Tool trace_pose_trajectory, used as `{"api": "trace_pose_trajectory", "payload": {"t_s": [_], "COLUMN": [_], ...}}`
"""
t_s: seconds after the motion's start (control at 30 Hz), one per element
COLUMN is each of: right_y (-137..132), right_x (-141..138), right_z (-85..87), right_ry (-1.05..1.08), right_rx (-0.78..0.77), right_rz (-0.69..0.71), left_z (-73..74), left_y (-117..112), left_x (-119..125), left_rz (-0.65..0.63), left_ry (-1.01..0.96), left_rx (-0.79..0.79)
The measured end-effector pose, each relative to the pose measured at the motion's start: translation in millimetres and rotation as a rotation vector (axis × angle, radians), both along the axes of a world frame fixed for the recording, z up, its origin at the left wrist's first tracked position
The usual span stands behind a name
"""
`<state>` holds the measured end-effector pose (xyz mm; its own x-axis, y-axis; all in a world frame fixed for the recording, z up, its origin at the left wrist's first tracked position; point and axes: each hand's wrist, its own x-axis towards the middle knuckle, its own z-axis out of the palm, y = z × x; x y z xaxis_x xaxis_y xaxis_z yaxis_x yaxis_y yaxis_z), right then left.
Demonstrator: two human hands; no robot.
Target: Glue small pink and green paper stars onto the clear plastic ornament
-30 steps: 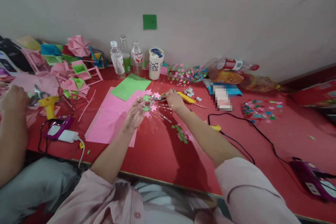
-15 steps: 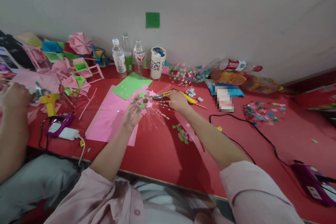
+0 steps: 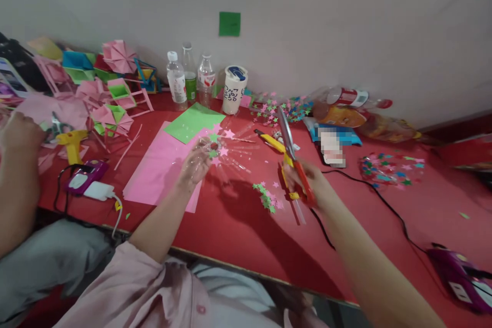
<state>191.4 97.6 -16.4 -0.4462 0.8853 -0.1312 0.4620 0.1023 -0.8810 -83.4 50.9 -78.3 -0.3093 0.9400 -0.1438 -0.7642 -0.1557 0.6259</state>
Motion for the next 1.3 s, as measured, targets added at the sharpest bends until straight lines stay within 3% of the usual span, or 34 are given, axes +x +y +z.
{"api": "trace_pose_trajectory", "payload": {"t_s": [0.13,0.2,0.27,0.43,0.8,1.07,1.3], "right_y": [-60.5,-80.0,-89.8,-90.4,-94.6,-95.4,-95.5], "right_x": [12.0,9.2,3.5,-9.7,-23.9,-36.2,-43.8], "right_z": [6.4,7.0,5.1,0.8,19.5,20.3,16.6], "right_ry": [0.166,0.191,0.228,0.217,0.172,0.107,0.163], "right_rx": [-0.139,-0.215,-0.265,-0.363,-0.438,-0.471,-0.475], "right_rz": [0.201,0.297,0.303,0.305,0.297,0.207,0.236], "left_z": [3.1,3.5,3.0,2.3,2.6,2.1,4.0], "left_y": [-4.6,-5.8,-5.6,-1.2,0.5,1.5,0.6], "left_x": [3.5,3.9,3.6,2.8,2.4,3.4,5.6], "left_rz": [0.01,0.003,0.001,0.003,0.041,0.036,0.023], "left_ry": [0.017,0.028,0.041,0.087,0.078,0.103,0.165], "left_rx": [-0.052,-0.072,-0.083,-0.063,-0.036,0.013,-0.003]}}
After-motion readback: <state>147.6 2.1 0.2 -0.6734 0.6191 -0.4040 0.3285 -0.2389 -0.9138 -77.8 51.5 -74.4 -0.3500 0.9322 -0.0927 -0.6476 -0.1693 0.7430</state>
